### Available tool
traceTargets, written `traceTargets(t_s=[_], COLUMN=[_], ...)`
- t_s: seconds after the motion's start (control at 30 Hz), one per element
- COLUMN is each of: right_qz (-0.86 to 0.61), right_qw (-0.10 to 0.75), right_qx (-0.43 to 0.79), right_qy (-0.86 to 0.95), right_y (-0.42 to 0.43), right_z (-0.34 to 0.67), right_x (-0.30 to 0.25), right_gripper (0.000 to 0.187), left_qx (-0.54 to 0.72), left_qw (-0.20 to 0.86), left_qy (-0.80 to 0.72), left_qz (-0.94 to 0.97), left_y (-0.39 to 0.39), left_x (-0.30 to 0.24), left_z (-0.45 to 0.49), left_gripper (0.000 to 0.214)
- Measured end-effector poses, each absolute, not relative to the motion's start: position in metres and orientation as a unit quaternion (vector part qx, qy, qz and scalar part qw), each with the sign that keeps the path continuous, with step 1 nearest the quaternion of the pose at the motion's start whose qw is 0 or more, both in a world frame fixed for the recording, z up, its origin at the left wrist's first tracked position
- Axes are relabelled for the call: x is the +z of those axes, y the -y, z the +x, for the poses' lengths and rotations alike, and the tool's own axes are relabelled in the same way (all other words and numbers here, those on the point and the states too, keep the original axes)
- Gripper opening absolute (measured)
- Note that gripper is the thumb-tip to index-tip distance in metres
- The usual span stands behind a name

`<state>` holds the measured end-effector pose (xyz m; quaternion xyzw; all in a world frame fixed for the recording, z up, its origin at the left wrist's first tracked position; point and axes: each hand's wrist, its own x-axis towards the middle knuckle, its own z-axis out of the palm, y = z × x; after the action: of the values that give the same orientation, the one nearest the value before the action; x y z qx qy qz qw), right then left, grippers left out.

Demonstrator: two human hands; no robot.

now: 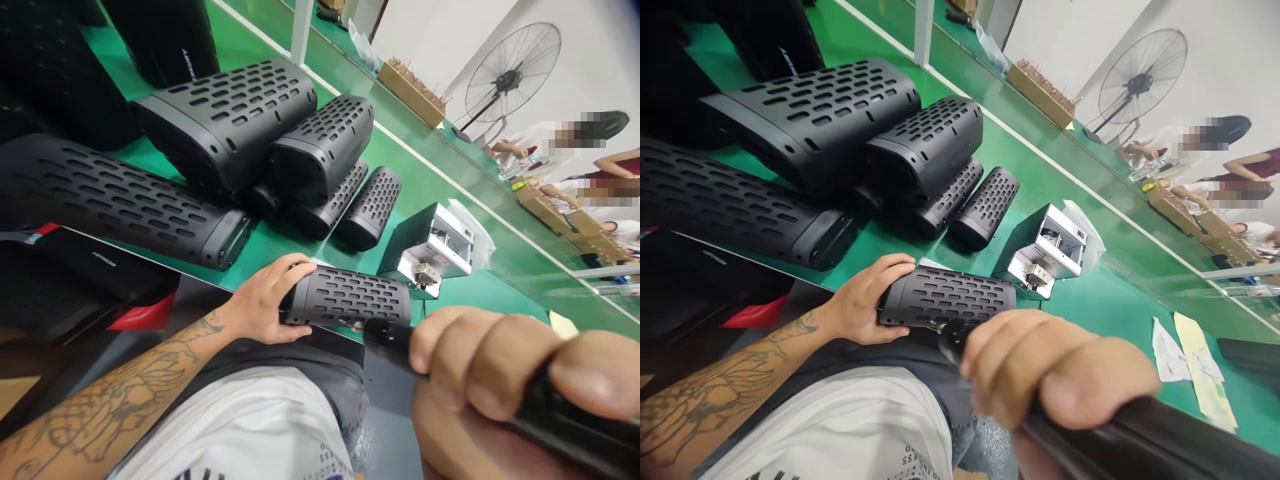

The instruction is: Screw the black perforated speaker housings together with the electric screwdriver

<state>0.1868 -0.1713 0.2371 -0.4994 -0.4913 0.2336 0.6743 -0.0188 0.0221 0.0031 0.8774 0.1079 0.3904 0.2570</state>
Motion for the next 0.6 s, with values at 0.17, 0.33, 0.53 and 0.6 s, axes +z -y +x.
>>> traceTargets(t_s=[0.17,0.33,0.53,0.6], right_qz=[-0.469,-0.423,-0.379,-0.349], right_qw=[0.701,0.669,0.592,0.566], right_qx=[0.279,0.335,0.408,0.449], right_qy=[0.460,0.512,0.582,0.596], right_y=[0.128,0.117,0.102,0.093], right_z=[0.141,0.143,0.163,0.168], right_x=[0.229,0.217,0.208,0.207], right_gripper=[0.038,0.036,0.034,0.031], left_qx=[0.392,0.401,0.398,0.404], left_qw=[0.272,0.275,0.284,0.281], left_qy=[-0.099,-0.110,-0.108,-0.104], left_qz=[0.873,0.867,0.865,0.865], left_y=[-0.022,-0.021,-0.020,-0.021], left_x=[0.004,0.000,0.000,0.001], left_z=[-0.018,-0.015,-0.014,-0.015], left_gripper=[0.111,0.110,0.108,0.106])
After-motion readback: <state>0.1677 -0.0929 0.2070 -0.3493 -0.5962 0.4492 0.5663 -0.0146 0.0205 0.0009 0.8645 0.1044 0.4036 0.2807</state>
